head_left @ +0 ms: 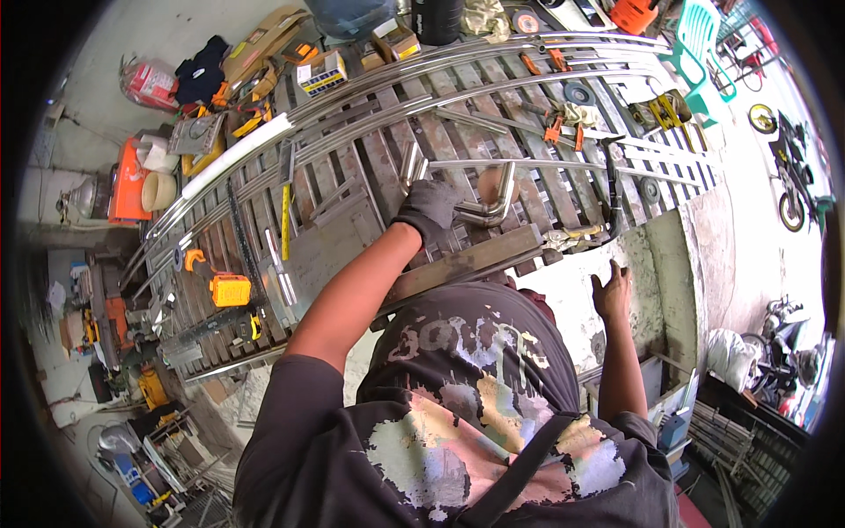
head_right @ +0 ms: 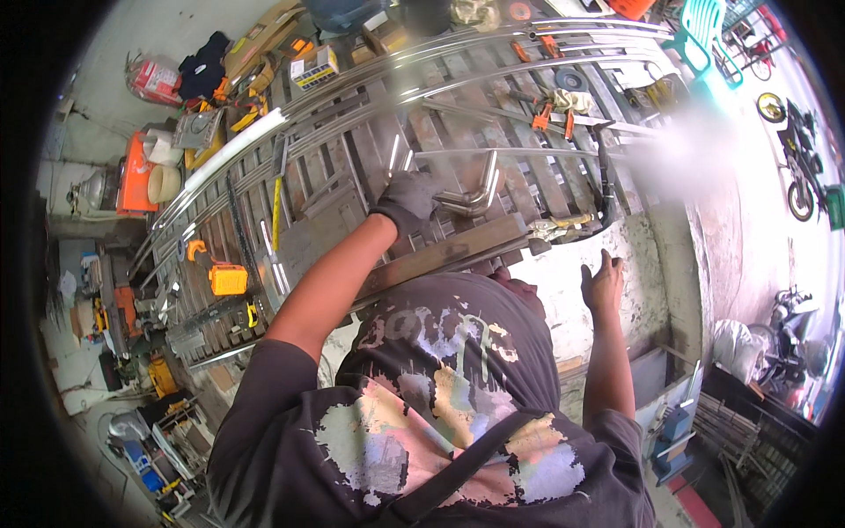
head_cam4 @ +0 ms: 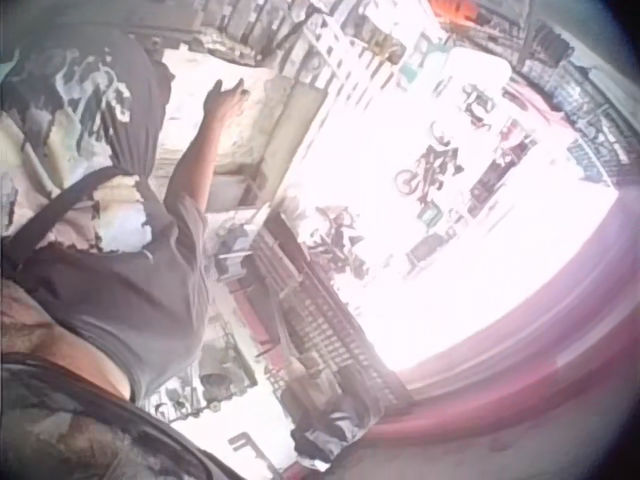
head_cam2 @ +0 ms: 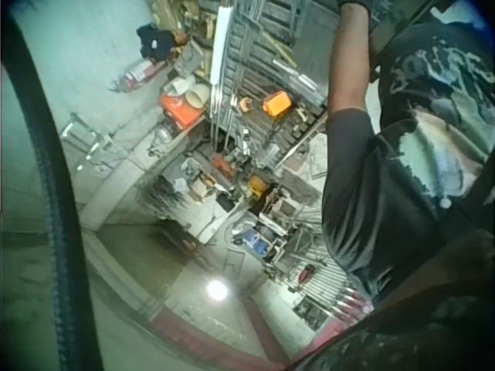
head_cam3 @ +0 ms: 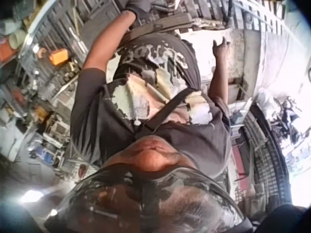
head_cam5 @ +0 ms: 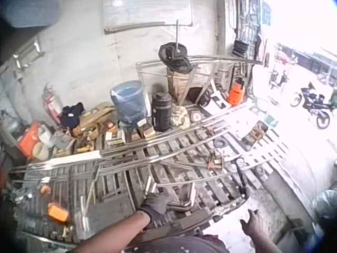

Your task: TIG weld together stainless steel pipe joints for a handrail assembly.

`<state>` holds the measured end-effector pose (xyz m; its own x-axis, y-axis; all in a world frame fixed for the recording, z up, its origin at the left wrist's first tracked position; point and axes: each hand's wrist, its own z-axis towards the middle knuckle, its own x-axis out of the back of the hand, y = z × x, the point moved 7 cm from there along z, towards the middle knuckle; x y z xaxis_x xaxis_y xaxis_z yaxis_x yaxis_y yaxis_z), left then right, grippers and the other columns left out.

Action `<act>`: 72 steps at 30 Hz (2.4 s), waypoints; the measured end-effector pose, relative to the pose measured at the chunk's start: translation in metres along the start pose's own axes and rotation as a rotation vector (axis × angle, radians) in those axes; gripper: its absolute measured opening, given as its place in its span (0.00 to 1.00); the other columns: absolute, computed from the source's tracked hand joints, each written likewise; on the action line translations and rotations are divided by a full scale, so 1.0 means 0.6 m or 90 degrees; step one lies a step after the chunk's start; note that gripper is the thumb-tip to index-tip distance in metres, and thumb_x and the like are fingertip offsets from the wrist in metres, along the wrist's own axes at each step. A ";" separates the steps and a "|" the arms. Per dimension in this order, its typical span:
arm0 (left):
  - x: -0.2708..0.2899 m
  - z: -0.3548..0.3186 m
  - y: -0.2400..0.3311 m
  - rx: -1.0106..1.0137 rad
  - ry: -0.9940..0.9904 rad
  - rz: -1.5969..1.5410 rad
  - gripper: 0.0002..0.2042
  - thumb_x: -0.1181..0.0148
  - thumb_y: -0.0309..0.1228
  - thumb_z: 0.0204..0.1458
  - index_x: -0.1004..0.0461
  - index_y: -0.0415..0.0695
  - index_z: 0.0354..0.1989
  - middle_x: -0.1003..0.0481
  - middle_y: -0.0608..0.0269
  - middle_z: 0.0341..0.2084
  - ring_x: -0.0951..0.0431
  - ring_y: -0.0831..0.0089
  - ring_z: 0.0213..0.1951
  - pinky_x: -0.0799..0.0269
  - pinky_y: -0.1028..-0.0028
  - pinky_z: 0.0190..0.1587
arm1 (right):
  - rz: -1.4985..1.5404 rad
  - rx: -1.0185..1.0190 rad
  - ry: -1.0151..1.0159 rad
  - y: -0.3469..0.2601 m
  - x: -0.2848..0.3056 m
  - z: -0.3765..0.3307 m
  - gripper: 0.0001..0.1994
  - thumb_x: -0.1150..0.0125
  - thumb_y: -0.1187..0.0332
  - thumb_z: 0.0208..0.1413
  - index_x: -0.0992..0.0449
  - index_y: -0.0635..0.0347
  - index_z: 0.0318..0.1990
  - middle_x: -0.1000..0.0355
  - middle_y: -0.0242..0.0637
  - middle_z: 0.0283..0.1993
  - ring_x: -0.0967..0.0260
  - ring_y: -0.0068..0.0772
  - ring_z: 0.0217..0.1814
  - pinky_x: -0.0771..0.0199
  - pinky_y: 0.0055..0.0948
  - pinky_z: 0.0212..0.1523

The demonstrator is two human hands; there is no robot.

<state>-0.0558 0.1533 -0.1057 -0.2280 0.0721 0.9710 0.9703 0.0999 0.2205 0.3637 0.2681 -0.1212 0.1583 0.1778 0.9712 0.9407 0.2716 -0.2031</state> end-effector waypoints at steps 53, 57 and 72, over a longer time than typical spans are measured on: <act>0.073 -0.093 -0.158 0.265 0.137 0.109 0.39 0.35 0.51 0.51 0.37 0.44 0.70 0.34 0.51 0.67 0.38 0.49 0.68 0.48 0.46 0.68 | 0.010 -0.305 -0.303 0.292 -0.144 -0.428 0.33 0.26 0.55 0.50 0.25 0.69 0.58 0.25 0.61 0.55 0.28 0.57 0.60 0.28 0.44 0.61; 0.095 -0.148 -0.077 0.287 0.280 0.037 0.43 0.35 0.56 0.51 0.39 0.44 0.71 0.38 0.48 0.70 0.43 0.46 0.72 0.52 0.42 0.71 | 0.064 -0.252 -0.479 0.355 -0.177 -0.324 0.37 0.27 0.52 0.51 0.29 0.67 0.64 0.17 0.53 0.39 0.18 0.44 0.47 0.20 0.37 0.51; 0.033 -0.113 0.329 0.408 0.135 -0.027 0.44 0.43 0.60 0.55 0.41 0.39 0.72 0.48 0.45 0.75 0.56 0.44 0.77 0.70 0.42 0.76 | -0.272 -0.138 -0.769 0.465 0.025 0.356 0.20 0.25 0.53 0.53 0.17 0.66 0.37 0.19 0.41 0.32 0.27 0.32 0.23 0.21 0.33 0.26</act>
<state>0.1365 0.1074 -0.0370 -0.1805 -0.1341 0.9744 0.7065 0.6715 0.2233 0.5642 0.5486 -0.1899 -0.4263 0.8811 0.2046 0.8964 0.3811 0.2264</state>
